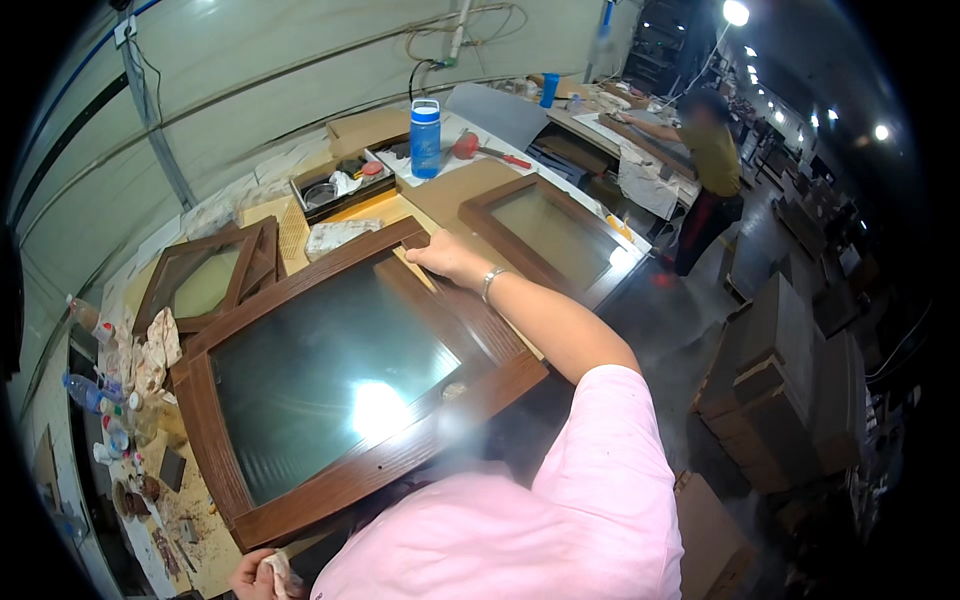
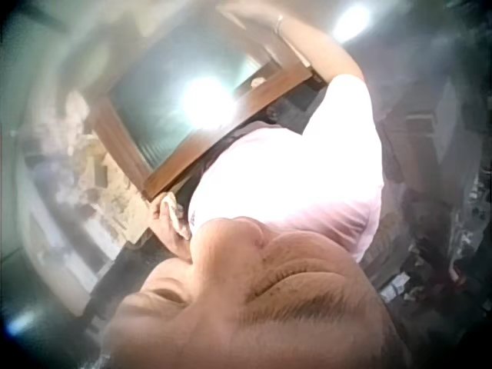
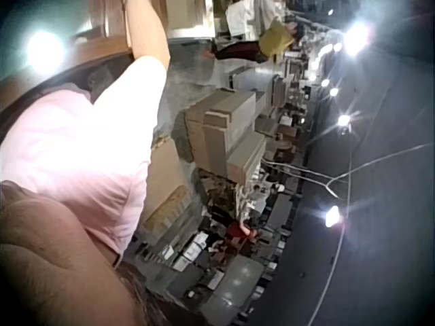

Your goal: The person cleans and inspects wooden cabinet doors with glass panels using a cloth. They wipe the wooden frames and the glass surfaces of several panels one at a time on a workbench, applying a liquid from a bottle to the cloth.

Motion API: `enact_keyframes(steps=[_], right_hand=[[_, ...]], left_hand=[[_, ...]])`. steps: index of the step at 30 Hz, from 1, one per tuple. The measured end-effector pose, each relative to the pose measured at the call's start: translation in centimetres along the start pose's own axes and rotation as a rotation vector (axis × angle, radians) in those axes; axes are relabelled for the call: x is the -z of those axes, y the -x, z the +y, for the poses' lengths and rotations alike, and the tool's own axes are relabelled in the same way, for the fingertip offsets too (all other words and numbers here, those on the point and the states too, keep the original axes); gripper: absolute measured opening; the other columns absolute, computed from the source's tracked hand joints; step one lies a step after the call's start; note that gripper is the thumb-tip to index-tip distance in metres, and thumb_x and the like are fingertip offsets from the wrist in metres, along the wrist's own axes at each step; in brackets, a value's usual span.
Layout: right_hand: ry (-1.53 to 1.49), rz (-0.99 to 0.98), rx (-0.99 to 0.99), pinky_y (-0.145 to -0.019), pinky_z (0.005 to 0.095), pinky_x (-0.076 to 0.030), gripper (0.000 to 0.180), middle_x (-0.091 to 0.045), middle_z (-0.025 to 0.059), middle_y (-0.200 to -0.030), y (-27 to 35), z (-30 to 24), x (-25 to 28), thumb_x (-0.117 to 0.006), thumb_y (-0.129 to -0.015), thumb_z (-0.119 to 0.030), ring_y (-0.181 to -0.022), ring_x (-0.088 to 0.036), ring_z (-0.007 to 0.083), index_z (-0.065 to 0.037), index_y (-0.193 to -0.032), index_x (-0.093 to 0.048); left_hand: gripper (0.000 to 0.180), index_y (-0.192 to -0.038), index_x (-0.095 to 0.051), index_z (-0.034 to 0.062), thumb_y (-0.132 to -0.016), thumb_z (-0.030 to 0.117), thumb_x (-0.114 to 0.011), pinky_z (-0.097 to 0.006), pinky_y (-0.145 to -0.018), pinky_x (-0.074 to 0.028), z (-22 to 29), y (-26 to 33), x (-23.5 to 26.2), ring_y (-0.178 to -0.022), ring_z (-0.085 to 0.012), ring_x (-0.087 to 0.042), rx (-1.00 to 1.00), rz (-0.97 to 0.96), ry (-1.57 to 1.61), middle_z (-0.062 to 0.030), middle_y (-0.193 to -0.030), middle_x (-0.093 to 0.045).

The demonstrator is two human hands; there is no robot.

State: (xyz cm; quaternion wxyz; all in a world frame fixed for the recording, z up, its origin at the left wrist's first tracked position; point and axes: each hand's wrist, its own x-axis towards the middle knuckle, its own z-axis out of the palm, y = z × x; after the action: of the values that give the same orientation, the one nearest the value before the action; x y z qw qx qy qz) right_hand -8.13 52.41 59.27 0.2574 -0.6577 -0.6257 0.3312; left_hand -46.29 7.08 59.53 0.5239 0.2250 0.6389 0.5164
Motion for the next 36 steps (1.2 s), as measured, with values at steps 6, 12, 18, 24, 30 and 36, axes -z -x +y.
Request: enact_keyframes(steps=[6,12,18,24,30,36], right_hand=[[-0.225,-0.079,0.043,-0.077,0.0368,-0.053,0.053,-0.066,0.0242,-0.105,2.8,-2.2,1.2,-0.074,-0.082,-0.024,-0.094,-0.065,0.0258,0.019,-0.109,-0.059],[-0.263,-0.112,0.044,-0.086,0.0378,-0.051,0.050,-0.066,0.0218,-0.109,5.5,-2.3,2.7,-0.074,-0.084,-0.020,-0.099,-0.064,0.0260,0.015,-0.116,-0.058],[-0.343,-0.007,0.066,-0.081,0.0369,-0.052,0.044,-0.067,0.0200,-0.103,6.3,0.3,5.2,-0.076,-0.080,-0.014,-0.092,-0.064,0.0225,0.014,-0.111,-0.061],[-0.694,0.111,0.069,-0.070,0.0302,-0.050,0.027,-0.069,0.0093,-0.091,5.4,10.2,10.4,-0.072,-0.085,-0.011,-0.081,-0.063,0.0130,0.009,-0.103,-0.066],[-0.889,0.401,0.014,-0.070,0.0320,-0.048,0.025,-0.069,0.0076,-0.087,5.0,21.0,18.0,-0.075,-0.084,-0.016,-0.079,-0.060,0.0120,0.007,-0.092,-0.069],[-0.828,0.726,-0.179,-0.075,0.0296,-0.050,0.026,-0.069,0.0072,-0.098,2.6,34.0,24.4,-0.072,-0.088,-0.015,-0.085,-0.062,0.0113,0.006,-0.103,-0.065]], left_hand=[[0.031,-0.119,-0.059,-0.0059,-0.099,0.018,-0.055,-0.035,-0.088,-0.049,0.9,0.9,-4.4,-0.100,-0.0208,-0.061,-0.120,-0.082,-0.115,-0.0147,-0.111,-0.062],[0.028,-0.114,-0.060,-0.0052,-0.098,0.018,-0.055,-0.033,-0.083,-0.049,1.1,-1.4,-6.9,-0.093,-0.0186,-0.060,-0.098,-0.127,-0.162,-0.0123,-0.104,-0.062],[0.025,-0.109,-0.061,-0.0044,-0.097,0.017,-0.056,-0.032,-0.078,-0.049,3.2,-3.0,-9.1,-0.087,-0.0164,-0.060,-0.166,-0.168,-0.198,-0.0099,-0.097,-0.061],[0.022,-0.104,-0.063,-0.0036,-0.096,0.017,-0.056,-0.030,-0.072,-0.049,7.4,-6.5,-14.5,-0.081,-0.0142,-0.060,-0.296,-0.236,-0.202,-0.0075,-0.091,-0.061],[0.020,-0.099,-0.064,-0.0028,-0.096,0.016,-0.057,-0.028,-0.067,-0.049,11.8,-13.7,-24.9,-0.074,-0.0120,-0.059,-0.415,-0.589,-0.063,-0.0051,-0.084,-0.061],[0.020,-0.081,-0.062,0.0132,-0.094,0.028,-0.060,-0.025,-0.051,-0.039,12.5,-20.3,-49.1,-0.060,-0.0091,-0.056,-0.122,-0.256,-0.164,0.0014,-0.072,-0.060]])
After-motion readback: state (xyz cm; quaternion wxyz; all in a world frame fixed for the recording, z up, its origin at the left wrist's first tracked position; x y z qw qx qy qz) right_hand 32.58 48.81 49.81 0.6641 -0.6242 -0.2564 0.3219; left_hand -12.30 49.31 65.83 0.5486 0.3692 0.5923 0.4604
